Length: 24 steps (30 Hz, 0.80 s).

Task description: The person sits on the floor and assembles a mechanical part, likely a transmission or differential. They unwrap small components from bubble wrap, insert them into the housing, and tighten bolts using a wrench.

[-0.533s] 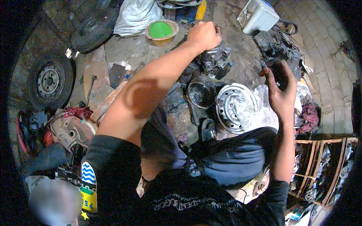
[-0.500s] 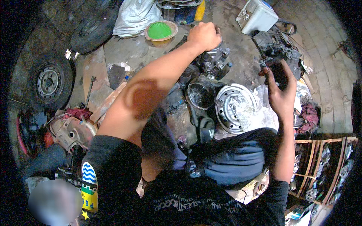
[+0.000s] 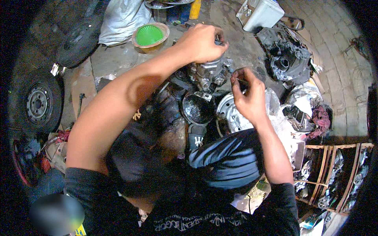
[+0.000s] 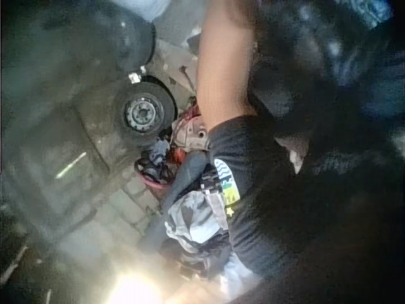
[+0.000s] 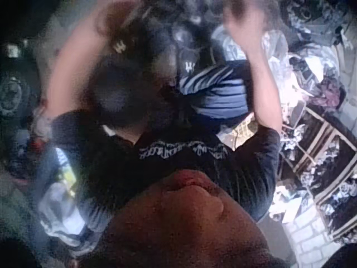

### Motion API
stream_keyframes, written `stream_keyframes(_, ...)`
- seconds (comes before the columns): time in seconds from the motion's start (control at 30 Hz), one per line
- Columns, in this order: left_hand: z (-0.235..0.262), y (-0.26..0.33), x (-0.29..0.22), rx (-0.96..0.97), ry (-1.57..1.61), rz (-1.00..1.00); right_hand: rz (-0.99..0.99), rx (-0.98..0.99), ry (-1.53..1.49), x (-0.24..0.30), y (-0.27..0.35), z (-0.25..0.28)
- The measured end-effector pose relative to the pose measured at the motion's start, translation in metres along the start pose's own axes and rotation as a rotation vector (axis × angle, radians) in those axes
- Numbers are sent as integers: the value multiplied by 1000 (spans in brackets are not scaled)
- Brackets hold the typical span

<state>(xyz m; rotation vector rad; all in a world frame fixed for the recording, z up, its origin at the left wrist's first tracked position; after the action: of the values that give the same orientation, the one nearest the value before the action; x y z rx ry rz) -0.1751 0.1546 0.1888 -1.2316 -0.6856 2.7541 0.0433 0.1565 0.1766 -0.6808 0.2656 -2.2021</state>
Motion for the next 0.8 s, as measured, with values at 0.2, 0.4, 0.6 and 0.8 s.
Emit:
stream_keyframes(0.2,-5,2,6,-24,-34,62,-80,73,43,8,10,-13)
stream_keyframes(0.4,-1,1,-2,-30,-27,112,-147,91,130,23,4,-22)
stream_keyframes(0.6,17,8,-14,28,38,133,-18,-6,193,24,6,-32)
stream_keyframes(0.8,31,13,-18,109,209,157,44,64,266,25,15,-37)
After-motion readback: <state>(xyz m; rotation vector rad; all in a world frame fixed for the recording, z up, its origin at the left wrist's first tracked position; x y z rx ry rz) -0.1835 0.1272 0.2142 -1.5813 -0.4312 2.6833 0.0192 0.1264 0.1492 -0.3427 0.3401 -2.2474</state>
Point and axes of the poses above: each hand's wrist, its own y-axis away from the middle knuckle, its own z-axis out of the back of the hand, x = y × z, the point moved 2 cm from there along -y, towards the middle knuckle, and after that the axes turned 14 degrees about y, right-handed, at the moved point
